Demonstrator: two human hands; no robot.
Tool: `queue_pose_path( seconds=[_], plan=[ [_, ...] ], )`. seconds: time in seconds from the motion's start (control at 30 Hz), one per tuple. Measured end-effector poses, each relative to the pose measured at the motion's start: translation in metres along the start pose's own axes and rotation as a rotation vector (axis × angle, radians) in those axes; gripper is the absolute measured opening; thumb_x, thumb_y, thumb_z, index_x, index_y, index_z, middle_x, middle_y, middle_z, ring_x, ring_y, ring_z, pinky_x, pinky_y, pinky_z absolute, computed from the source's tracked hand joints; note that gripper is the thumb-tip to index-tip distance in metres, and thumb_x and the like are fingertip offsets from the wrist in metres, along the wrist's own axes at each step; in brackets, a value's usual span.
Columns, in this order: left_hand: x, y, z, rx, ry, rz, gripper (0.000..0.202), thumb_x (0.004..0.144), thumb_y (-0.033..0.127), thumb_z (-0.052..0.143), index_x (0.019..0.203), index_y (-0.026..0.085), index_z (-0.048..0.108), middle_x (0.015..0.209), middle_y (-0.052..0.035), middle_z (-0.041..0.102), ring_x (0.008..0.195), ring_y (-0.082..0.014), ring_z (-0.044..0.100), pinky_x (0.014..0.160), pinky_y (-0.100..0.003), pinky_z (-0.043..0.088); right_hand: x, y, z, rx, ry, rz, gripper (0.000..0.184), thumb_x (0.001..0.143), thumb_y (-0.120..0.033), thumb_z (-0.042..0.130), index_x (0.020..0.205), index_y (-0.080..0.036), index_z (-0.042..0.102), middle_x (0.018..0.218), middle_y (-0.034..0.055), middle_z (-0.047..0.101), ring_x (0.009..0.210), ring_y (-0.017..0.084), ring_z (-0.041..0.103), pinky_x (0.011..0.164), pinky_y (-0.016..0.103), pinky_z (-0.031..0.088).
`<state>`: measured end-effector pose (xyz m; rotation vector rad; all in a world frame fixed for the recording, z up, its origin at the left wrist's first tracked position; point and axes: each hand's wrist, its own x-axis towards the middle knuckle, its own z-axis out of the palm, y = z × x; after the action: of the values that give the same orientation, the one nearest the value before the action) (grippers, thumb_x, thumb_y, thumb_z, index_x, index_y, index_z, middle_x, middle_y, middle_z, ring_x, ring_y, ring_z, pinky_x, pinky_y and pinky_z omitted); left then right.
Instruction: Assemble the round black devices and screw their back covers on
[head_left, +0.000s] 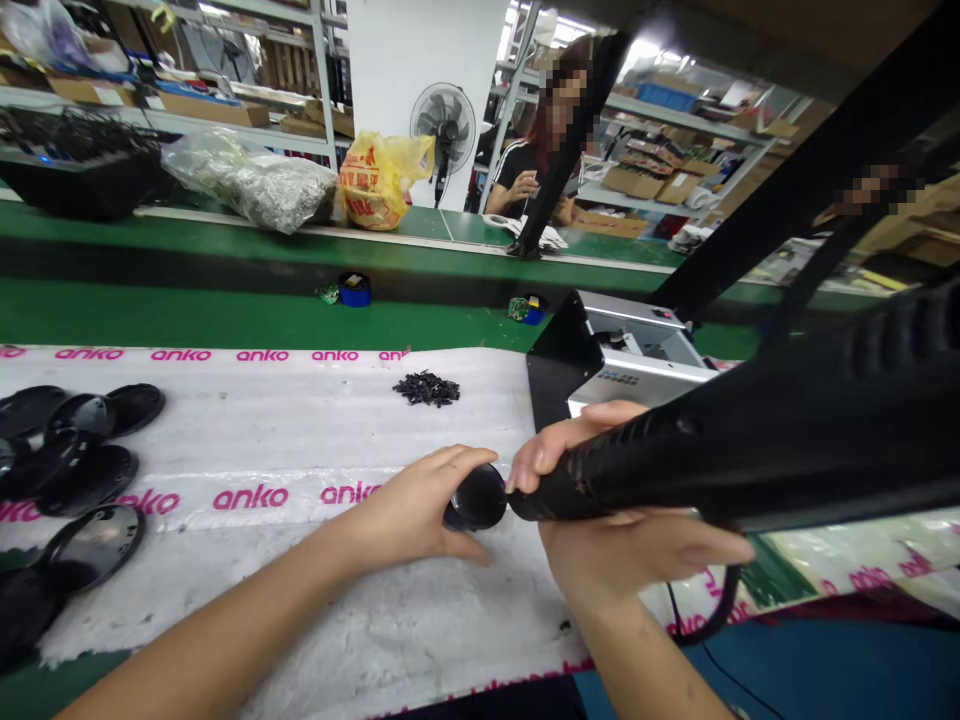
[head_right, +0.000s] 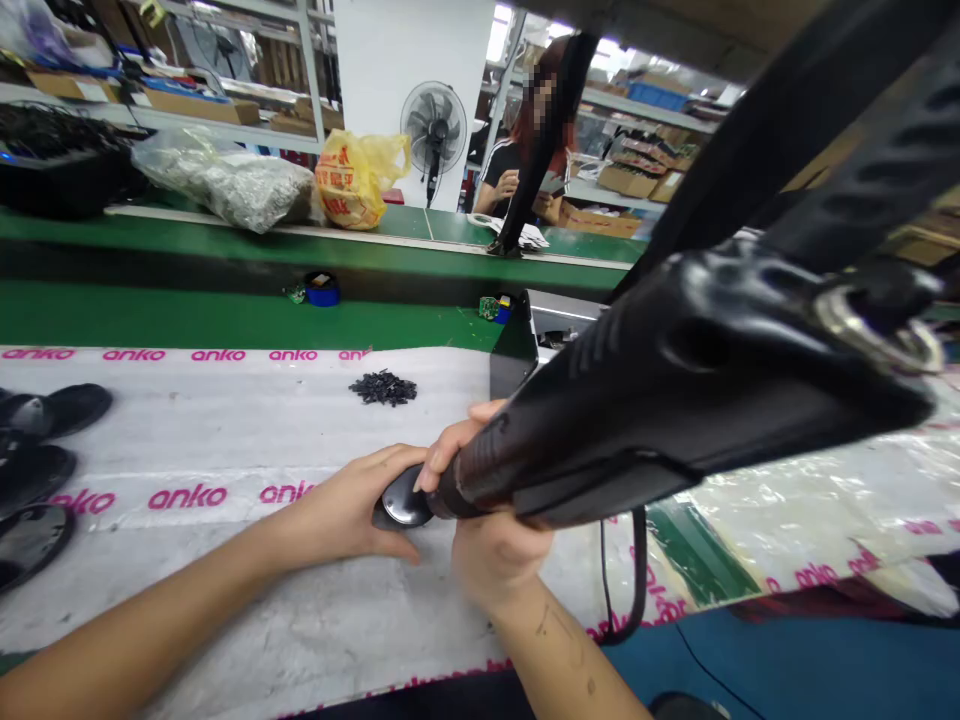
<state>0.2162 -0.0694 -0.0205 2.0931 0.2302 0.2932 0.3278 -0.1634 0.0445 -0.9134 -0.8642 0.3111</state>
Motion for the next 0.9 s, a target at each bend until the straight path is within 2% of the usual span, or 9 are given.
queue_pose_path(
  seconds=[0.17, 0.27, 0.3, 0.37, 0.4, 0.47, 0.53, 0.77, 0.9],
  plan=[
    [-0.003, -0.002, -0.012, -0.029, -0.023, -0.039, 0.075, 0.068, 0.033, 0.084, 0.135, 0.028, 0.051, 0.139, -0.0045, 0.056, 0.125, -0.0256, 0.054, 0.106, -0.037, 0.041, 0.029, -0.025, -0.024, 0.036, 0.281, -0.12, 0.057, 0.085, -0.076, 0.04, 0.082, -0.022, 0.058, 0.048, -0.0038, 0.053, 0.034, 0.015, 0.048, 0.031, 0.027, 0.039],
    [-0.003, -0.004, -0.015, -0.171, -0.009, -0.133, 0.076, 0.064, 0.035, 0.086, 0.133, 0.029, 0.053, 0.137, -0.0046, 0.057, 0.122, -0.0272, 0.055, 0.105, -0.039, 0.041, 0.063, -0.049, -0.072, 0.175, 0.514, -0.164, 0.076, 0.096, -0.063, 0.001, 0.075, -0.019, 0.059, 0.049, -0.0006, 0.046, 0.041, 0.012, 0.048, 0.033, 0.022, 0.039],
    [-0.003, -0.005, -0.016, -0.265, -0.005, -0.174, 0.076, 0.064, 0.035, 0.087, 0.132, 0.028, 0.054, 0.134, -0.0053, 0.059, 0.121, -0.0275, 0.056, 0.103, -0.039, 0.042, 0.075, -0.056, -0.093, 0.309, 0.554, -0.104, 0.074, 0.096, -0.064, 0.005, 0.077, -0.019, 0.06, 0.05, -0.0007, 0.044, 0.042, 0.013, 0.048, 0.032, 0.022, 0.038],
    [-0.001, -0.008, -0.018, -0.472, -0.008, -0.252, 0.074, 0.062, 0.033, 0.087, 0.128, 0.025, 0.056, 0.126, -0.0067, 0.063, 0.117, -0.028, 0.058, 0.099, -0.039, 0.045, 0.096, -0.062, -0.138, 0.9, 0.642, 0.105, 0.052, 0.086, -0.071, 0.044, 0.089, -0.022, 0.061, 0.048, -0.0054, 0.032, 0.036, 0.011, 0.03, 0.022, 0.022, 0.02],
    [0.0, -0.01, -0.019, -0.559, -0.01, -0.279, 0.073, 0.061, 0.033, 0.087, 0.126, 0.023, 0.057, 0.123, -0.0073, 0.064, 0.115, -0.0284, 0.059, 0.096, -0.038, 0.046, 0.104, -0.061, -0.159, 1.391, 0.591, 0.22, 0.031, 0.087, -0.053, 0.058, 0.096, -0.023, 0.062, 0.054, -0.0036, 0.039, 0.04, 0.01, 0.032, 0.024, 0.021, 0.018],
    [0.002, -0.013, -0.022, -0.667, -0.002, -0.298, 0.072, 0.057, 0.034, 0.089, 0.122, 0.021, 0.06, 0.119, -0.0078, 0.065, 0.112, -0.029, 0.059, 0.092, -0.037, 0.047, 0.117, -0.048, -0.194, 2.417, 0.46, 0.257, 0.011, 0.095, -0.026, 0.054, 0.093, -0.024, 0.064, 0.072, 0.0033, 0.06, 0.052, 0.01, 0.045, 0.028, 0.015, 0.024],
    [0.003, -0.017, -0.023, -0.715, 0.019, -0.284, 0.072, 0.054, 0.035, 0.09, 0.119, 0.021, 0.061, 0.117, -0.0078, 0.066, 0.111, -0.029, 0.058, 0.091, -0.036, 0.046, 0.123, -0.025, -0.218, 2.594, 0.356, 0.271, 0.02, 0.098, -0.015, 0.048, 0.089, -0.02, 0.065, 0.074, 0.0033, 0.064, 0.055, 0.008, 0.049, 0.033, 0.012, 0.034],
    [0.004, -0.024, -0.024, -0.64, 0.042, -0.2, 0.072, 0.057, 0.037, 0.09, 0.12, 0.023, 0.057, 0.119, -0.0088, 0.063, 0.114, -0.029, 0.057, 0.095, -0.038, 0.044, 0.117, 0.044, -0.258, 1.935, 0.143, 0.57, 0.02, 0.088, -0.039, 0.064, 0.088, -0.019, 0.06, 0.062, -0.0066, 0.043, 0.046, 0.007, 0.038, 0.037, 0.018, 0.034],
    [-0.001, -0.012, -0.025, -0.415, 0.065, -0.171, 0.069, 0.06, 0.039, 0.087, 0.12, 0.026, 0.056, 0.122, -0.009, 0.06, 0.116, -0.029, 0.057, 0.1, -0.04, 0.044, 0.115, 0.063, -0.273, 1.463, 0.279, 0.533, 0.042, 0.085, -0.061, 0.058, 0.091, -0.019, 0.057, 0.064, -0.0055, 0.044, 0.047, 0.009, 0.041, 0.041, 0.023, 0.04]
  ],
)
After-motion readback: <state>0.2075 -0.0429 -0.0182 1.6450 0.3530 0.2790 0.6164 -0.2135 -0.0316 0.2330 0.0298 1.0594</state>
